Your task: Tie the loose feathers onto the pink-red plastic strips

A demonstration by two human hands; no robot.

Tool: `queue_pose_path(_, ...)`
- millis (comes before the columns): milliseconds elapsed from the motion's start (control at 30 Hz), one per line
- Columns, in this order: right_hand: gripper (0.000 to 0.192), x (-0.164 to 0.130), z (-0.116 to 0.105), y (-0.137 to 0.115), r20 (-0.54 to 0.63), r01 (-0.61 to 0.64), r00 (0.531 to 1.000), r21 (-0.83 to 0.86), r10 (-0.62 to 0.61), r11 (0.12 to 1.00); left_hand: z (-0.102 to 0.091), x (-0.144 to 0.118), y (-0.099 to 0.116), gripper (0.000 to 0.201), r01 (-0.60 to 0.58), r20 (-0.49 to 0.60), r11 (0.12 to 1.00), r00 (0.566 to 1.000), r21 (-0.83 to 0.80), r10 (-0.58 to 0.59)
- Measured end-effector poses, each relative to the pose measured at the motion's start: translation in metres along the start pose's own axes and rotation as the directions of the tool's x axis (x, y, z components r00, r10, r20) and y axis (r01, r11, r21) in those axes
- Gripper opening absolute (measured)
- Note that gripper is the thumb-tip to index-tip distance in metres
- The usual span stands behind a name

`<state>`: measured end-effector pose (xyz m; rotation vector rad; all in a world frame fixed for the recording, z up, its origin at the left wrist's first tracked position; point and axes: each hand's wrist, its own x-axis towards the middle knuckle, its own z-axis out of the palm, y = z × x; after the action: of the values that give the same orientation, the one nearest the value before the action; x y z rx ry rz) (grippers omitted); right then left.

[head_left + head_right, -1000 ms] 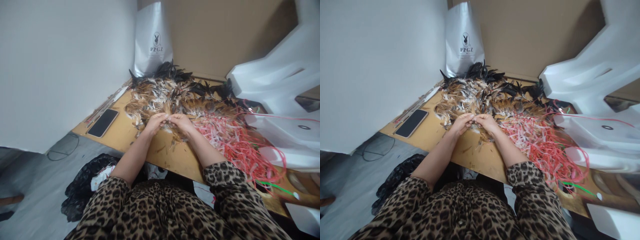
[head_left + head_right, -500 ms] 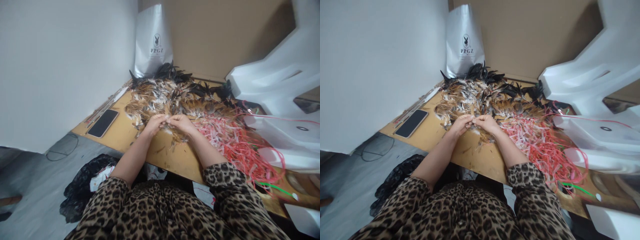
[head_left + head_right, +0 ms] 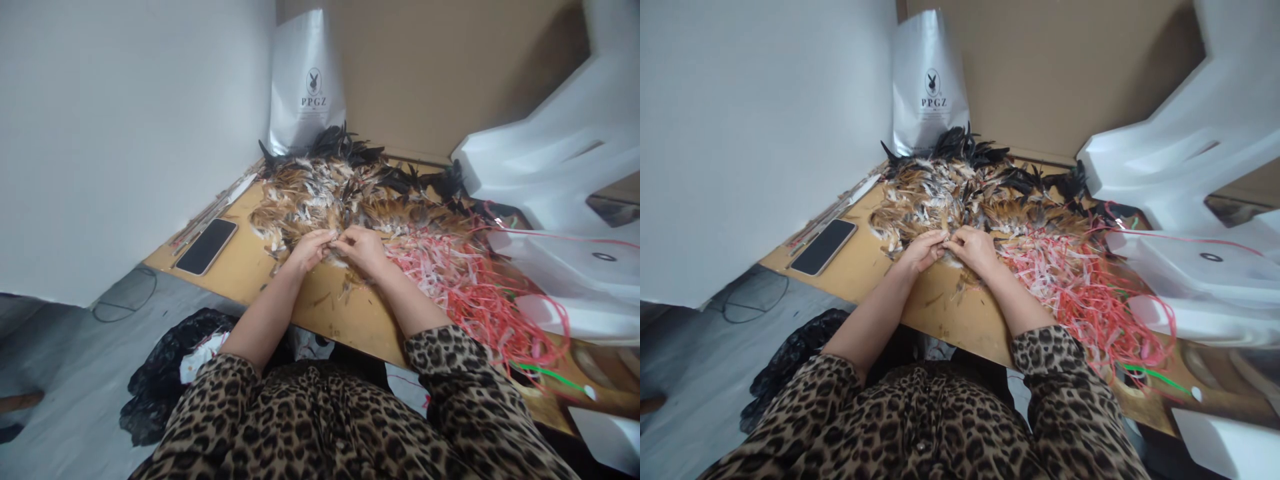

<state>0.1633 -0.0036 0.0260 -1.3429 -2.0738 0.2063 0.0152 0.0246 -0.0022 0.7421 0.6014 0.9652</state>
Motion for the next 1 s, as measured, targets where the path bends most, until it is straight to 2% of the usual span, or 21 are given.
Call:
queue_pose_path(233,0.027,0.0,-0.004,-0.004,0.046,0.007,0.999,-0.011,-0.006,1.0,0.0,0.001,0.0,0.019,0.001,0.006,1.0,1.0,0.014,-0.001)
queue_pose_path(467,0.028,-0.001,-0.003,-0.005,-0.004,0.003,1.0,-0.045,-0.003,0.999,0.0,0.0,0.0,0.021,0.003,0.008,1.0,1.0,0.018,-0.003)
queue_pose_path(533,0.027,0.001,-0.006,-0.006,0.014,-0.006,1.0,-0.066,0.007,0.998,-0.001,0.0,-0.001,0.021,-0.008,0.009,1.0,1.0,0.019,0.008)
queue_pose_path(633,0.022,0.003,-0.02,-0.009,0.175,-0.006,0.984,-0.148,0.032,0.989,-0.003,0.001,0.0,0.021,-0.038,0.001,0.999,0.999,0.017,0.038)
queue_pose_path(767,0.015,0.002,-0.038,-0.023,0.471,0.02,0.868,-0.353,0.159,0.936,-0.004,0.002,0.002,0.022,-0.068,-0.044,0.998,0.997,-0.002,0.068)
queue_pose_path(867,0.019,-0.001,-0.036,-0.035,0.542,0.071,0.81,-0.471,0.225,0.879,-0.003,0.002,0.004,0.023,-0.06,-0.065,0.998,0.996,-0.007,0.06)
queue_pose_path(1000,0.028,-0.007,-0.015,-0.043,0.545,0.153,0.815,-0.53,0.197,0.834,-0.002,0.001,0.005,0.021,-0.05,-0.098,0.999,0.994,-0.016,0.048)
